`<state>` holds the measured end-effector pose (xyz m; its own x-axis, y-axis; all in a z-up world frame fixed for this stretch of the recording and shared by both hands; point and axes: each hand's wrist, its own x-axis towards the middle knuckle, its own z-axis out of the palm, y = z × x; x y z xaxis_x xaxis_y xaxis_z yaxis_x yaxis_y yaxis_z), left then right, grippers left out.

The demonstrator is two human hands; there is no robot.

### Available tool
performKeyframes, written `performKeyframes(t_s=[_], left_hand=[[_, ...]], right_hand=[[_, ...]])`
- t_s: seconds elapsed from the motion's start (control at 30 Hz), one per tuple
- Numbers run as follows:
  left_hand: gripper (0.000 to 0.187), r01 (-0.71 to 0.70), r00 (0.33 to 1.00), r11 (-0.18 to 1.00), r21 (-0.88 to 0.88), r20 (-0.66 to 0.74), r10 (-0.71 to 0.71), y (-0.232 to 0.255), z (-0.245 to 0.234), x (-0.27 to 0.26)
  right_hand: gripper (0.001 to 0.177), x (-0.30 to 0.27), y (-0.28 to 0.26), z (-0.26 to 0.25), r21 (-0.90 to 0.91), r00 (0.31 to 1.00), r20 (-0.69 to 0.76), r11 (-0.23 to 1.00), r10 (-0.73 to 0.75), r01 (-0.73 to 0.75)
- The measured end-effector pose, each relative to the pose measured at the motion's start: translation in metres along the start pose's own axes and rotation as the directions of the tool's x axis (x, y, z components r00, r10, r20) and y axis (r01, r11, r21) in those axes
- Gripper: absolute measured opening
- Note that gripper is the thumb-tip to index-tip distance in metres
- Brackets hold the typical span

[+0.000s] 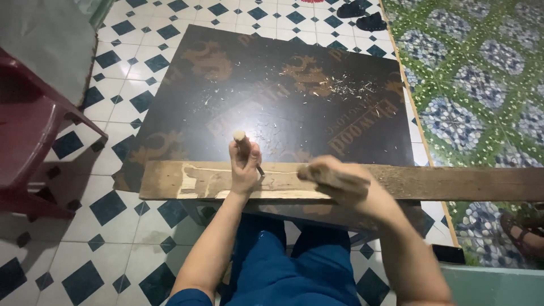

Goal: Using a hammer and a small wooden chisel to carve a pattern into a wooden board while sitting on the floor.

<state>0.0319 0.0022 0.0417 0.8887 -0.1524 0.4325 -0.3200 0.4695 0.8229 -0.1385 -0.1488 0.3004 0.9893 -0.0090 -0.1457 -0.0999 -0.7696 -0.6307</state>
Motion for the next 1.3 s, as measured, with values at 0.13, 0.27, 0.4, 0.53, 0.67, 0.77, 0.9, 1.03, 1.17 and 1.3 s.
performKeyframes(t_s=[0.13,0.27,0.4,0.53,0.67,0.77,0.9,1.03,1.17,1.3], left_hand=[[0.022,-0.081,0.995,0.992,0.095,0.062,0.075,-0.014,-0.010,0.000],[0.026,-0.157,0.964,0.970,0.188,0.240,0.110,0.001,-0.004,-0.004],[0.026,-0.105,0.969,0.986,0.128,0.235,0.073,-0.012,-0.007,-0.006],[0.044,-0.119,0.981,0.962,0.245,0.176,0.076,-0.010,-0.011,-0.007],[0.039,-0.013,0.991,0.944,0.330,0.131,-0.032,-0.014,-0.017,-0.010],[0.035,-0.086,0.986,0.971,0.225,0.161,0.050,-0.016,-0.013,-0.009],[0.040,-0.151,0.966,0.977,0.147,0.234,0.114,-0.009,-0.006,-0.008],[0.036,-0.112,0.978,0.972,0.205,0.195,0.072,-0.012,-0.004,-0.009],[0.029,-0.151,0.976,0.961,0.231,0.190,0.108,-0.012,-0.006,-0.008],[0.053,-0.091,0.980,0.938,0.335,0.197,0.025,-0.007,0.000,-0.008]], right_hand=[[0.043,0.023,-0.032,-0.022,-0.053,0.979,-0.061,0.980,-0.197,0.194],[0.052,0.039,-0.060,-0.043,0.073,0.728,-0.186,0.730,-0.660,0.680],[0.052,0.045,-0.097,-0.038,-0.176,0.773,-0.217,0.803,-0.596,0.570],[0.043,0.038,-0.120,-0.040,-0.214,0.765,-0.148,0.775,-0.627,0.594],[0.042,0.040,-0.115,-0.039,-0.216,0.791,-0.087,0.787,-0.605,0.578],[0.047,0.043,-0.108,-0.037,-0.226,0.832,-0.085,0.824,-0.548,0.519],[0.056,0.052,-0.097,-0.034,-0.277,0.867,-0.101,0.851,-0.488,0.447],[0.049,0.050,-0.101,-0.038,-0.246,0.881,-0.089,0.867,-0.465,0.433],[0.039,0.048,-0.105,-0.035,-0.189,0.906,-0.058,0.896,-0.418,0.401],[0.041,0.052,-0.102,-0.049,-0.227,0.732,-0.102,0.732,-0.674,0.642]])
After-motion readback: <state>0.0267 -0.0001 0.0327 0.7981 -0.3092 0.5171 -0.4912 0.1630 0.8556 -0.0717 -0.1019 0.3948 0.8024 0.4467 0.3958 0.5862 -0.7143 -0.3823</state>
